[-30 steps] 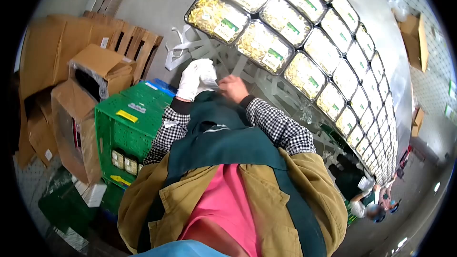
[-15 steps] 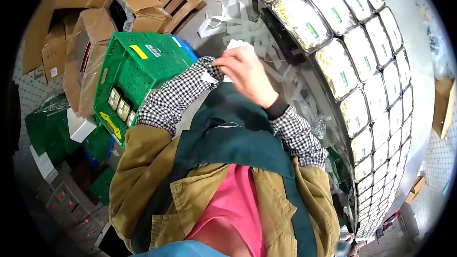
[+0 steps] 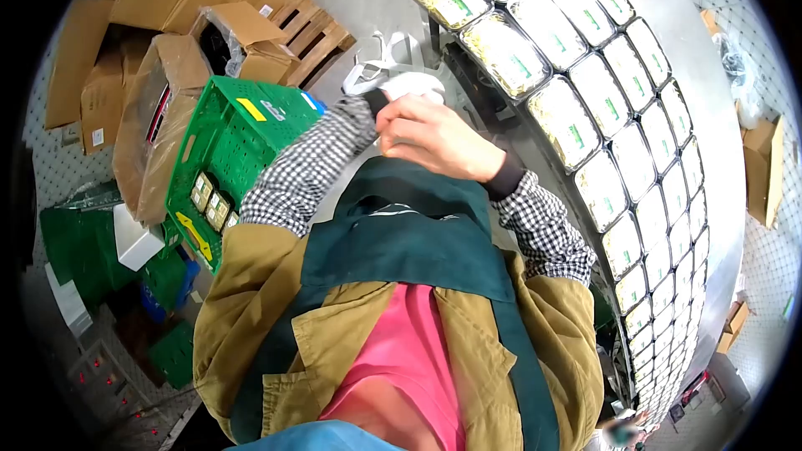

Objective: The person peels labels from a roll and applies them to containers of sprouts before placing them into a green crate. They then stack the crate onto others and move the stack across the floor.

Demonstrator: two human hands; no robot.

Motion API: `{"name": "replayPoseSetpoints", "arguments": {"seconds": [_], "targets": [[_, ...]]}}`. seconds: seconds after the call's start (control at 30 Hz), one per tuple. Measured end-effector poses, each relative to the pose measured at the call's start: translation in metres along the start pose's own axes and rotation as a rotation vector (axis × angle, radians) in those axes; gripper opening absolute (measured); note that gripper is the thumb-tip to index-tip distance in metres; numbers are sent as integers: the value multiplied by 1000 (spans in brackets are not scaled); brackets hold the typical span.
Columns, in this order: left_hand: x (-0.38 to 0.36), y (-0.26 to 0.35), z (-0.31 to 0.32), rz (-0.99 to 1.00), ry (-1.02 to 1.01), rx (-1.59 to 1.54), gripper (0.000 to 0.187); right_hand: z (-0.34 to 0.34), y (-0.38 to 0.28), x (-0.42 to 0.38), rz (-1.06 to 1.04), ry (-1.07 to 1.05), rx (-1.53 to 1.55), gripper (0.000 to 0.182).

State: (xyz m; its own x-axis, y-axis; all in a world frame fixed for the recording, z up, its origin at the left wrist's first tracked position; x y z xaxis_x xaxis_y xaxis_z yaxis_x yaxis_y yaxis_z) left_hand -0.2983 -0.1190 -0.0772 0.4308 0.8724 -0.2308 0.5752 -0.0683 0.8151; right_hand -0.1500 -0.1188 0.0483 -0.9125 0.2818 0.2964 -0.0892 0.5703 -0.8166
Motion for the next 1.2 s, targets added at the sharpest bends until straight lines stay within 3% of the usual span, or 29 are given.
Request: {"name": "replayPoseSetpoints", "arguments": {"seconds": [0.1, 0.13, 0.23, 0.3, 0.33, 0.43, 0.53, 0.6, 0.67, 0.73, 0.77, 0.83, 0.97, 1.07, 1.2], "targets": [[-24, -11, -30, 47, 339, -903, 24, -17, -7, -17, -126, 211, -404, 21], [-34, 2, -40, -232, 312, -1267, 29, -20, -7, -19, -146, 249, -458, 26], [-73, 57, -47, -82, 158, -1491, 28, -24, 0, -22, -91, 243, -590, 27], [-80, 82, -35, -1, 401, -951, 24, -23, 2, -22, -65, 223, -612, 26], [-77, 78, -28, 58, 436, -825, 21, -21, 1, -21, -60, 222, -624, 26], [-75, 84, -28, -10, 457, -841, 25, -17, 1, -22, -23, 227, -658, 25], [-73, 79, -28, 86, 464, -748, 25, -16, 1, -24, 29, 258, -680, 26], [-70, 76, -27, 332, 588, -261, 26, -12, 2, -27, 57, 312, -703, 26], [-69, 78, -26, 316, 678, -200, 27, -6, 2, -29, 173, 402, -665, 26], [-69, 100, -20, 27, 734, -576, 26, 1, 1, -29, 230, 531, -617, 24], [-68, 105, -19, 3, 777, -491, 27, 10, 5, -35, 388, 597, -472, 24], [-66, 111, -18, -46, 866, -319, 28, 17, -1, -30, 495, 873, -143, 25], [-71, 113, -17, 98, 878, -121, 25, 6, -7, -14, 448, 804, -387, 22], [-71, 109, -14, 176, 895, 26, 37, 8, -9, -7, 488, 839, -371, 15], [-70, 114, -18, 261, 899, 68, 38, 10, -3, -7, 510, 816, -348, 11]]}}
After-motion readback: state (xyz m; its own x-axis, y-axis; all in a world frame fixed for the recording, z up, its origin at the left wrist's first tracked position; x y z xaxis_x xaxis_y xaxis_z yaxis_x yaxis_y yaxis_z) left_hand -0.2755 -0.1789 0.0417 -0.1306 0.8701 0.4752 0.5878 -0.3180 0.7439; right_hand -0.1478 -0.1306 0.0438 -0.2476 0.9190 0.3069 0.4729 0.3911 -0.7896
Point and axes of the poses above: each hand's wrist, its own x-axis towards the middle knuckle, its own z-axis out of the palm, y = z × x, the point moved 1 cm from there along x, towards the middle knuckle, and after that the axes turned 7 degrees about z, right-handed, at the moved point
